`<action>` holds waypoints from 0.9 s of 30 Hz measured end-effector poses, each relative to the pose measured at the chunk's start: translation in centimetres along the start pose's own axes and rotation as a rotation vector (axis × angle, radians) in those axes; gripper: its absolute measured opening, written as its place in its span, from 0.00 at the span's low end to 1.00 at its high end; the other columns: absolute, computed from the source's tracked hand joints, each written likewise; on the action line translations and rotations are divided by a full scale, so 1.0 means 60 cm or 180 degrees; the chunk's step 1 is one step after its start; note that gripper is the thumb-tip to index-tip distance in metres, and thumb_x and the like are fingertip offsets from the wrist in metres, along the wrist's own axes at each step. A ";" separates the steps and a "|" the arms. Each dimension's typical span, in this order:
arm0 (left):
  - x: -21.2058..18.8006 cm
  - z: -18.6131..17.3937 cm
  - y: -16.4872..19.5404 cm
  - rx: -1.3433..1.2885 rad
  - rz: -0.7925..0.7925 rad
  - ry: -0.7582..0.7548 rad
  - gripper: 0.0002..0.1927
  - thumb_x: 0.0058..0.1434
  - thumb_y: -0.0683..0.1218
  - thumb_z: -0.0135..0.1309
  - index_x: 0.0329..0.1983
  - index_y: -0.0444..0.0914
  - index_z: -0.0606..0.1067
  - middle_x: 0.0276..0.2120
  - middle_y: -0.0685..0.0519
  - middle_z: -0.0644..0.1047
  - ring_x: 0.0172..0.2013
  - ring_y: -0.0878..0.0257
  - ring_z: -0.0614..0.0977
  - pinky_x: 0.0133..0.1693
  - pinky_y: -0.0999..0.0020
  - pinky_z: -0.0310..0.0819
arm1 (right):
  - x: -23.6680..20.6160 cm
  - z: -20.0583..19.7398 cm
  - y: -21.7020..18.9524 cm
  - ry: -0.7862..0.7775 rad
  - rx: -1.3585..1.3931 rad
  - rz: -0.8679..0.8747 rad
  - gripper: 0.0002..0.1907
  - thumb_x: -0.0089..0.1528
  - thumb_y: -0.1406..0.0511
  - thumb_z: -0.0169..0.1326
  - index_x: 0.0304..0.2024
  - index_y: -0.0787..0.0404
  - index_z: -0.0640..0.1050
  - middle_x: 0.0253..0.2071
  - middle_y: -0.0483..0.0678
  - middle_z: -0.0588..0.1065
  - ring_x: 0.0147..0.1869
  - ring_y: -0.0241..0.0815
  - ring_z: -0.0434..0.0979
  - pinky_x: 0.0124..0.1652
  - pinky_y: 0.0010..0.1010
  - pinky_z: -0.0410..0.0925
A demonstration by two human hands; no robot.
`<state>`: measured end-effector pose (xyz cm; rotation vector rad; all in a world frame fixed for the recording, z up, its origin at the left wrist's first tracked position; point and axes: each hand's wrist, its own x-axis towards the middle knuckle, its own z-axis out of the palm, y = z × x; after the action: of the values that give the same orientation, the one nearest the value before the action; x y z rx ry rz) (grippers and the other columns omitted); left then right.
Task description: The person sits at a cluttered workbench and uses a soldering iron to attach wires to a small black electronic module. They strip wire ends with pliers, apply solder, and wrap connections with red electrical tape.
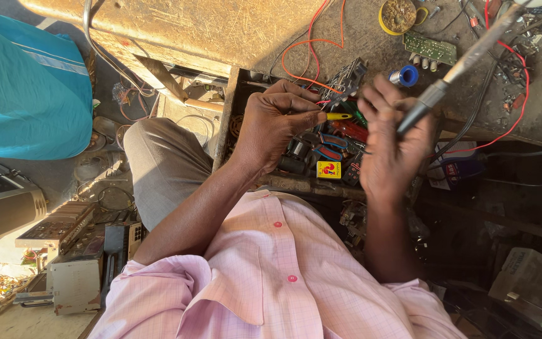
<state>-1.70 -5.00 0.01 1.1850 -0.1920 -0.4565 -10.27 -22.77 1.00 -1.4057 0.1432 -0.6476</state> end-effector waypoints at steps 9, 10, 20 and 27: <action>0.000 0.005 -0.004 0.0088 0.0043 0.0033 0.05 0.54 0.34 0.68 0.33 0.33 0.85 0.40 0.50 0.79 0.44 0.64 0.79 0.47 0.71 0.77 | -0.061 -0.172 -0.120 0.0404 -0.1166 -0.0706 0.14 0.79 0.71 0.51 0.64 0.75 0.71 0.43 0.60 0.77 0.29 0.37 0.72 0.25 0.29 0.69; 0.000 0.005 -0.004 0.0122 0.0064 0.0032 0.05 0.53 0.34 0.68 0.33 0.33 0.85 0.40 0.50 0.79 0.44 0.64 0.79 0.47 0.72 0.77 | -0.064 -0.192 -0.123 0.0413 -0.1299 -0.0846 0.13 0.79 0.72 0.51 0.63 0.75 0.71 0.44 0.62 0.77 0.29 0.39 0.73 0.24 0.29 0.69; -0.009 0.006 0.012 0.0017 -0.0085 0.0055 0.06 0.51 0.32 0.66 0.33 0.32 0.84 0.41 0.51 0.79 0.42 0.66 0.80 0.44 0.73 0.77 | -0.111 -0.264 -0.145 0.0623 -0.1914 -0.0958 0.05 0.72 0.82 0.54 0.51 0.76 0.76 0.42 0.56 0.73 0.33 0.43 0.78 0.33 0.33 0.75; -0.013 0.009 0.021 0.0243 -0.0113 0.0022 0.06 0.54 0.33 0.67 0.34 0.32 0.85 0.43 0.51 0.79 0.45 0.67 0.78 0.45 0.76 0.73 | -0.096 -0.237 -0.127 0.0659 -0.2157 -0.0789 0.07 0.72 0.78 0.59 0.52 0.73 0.77 0.44 0.58 0.77 0.38 0.42 0.82 0.35 0.32 0.79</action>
<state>-2.28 -4.74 1.46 1.2662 -0.1838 -0.4797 -24.13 -32.39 3.89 -2.0239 0.3828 -1.0085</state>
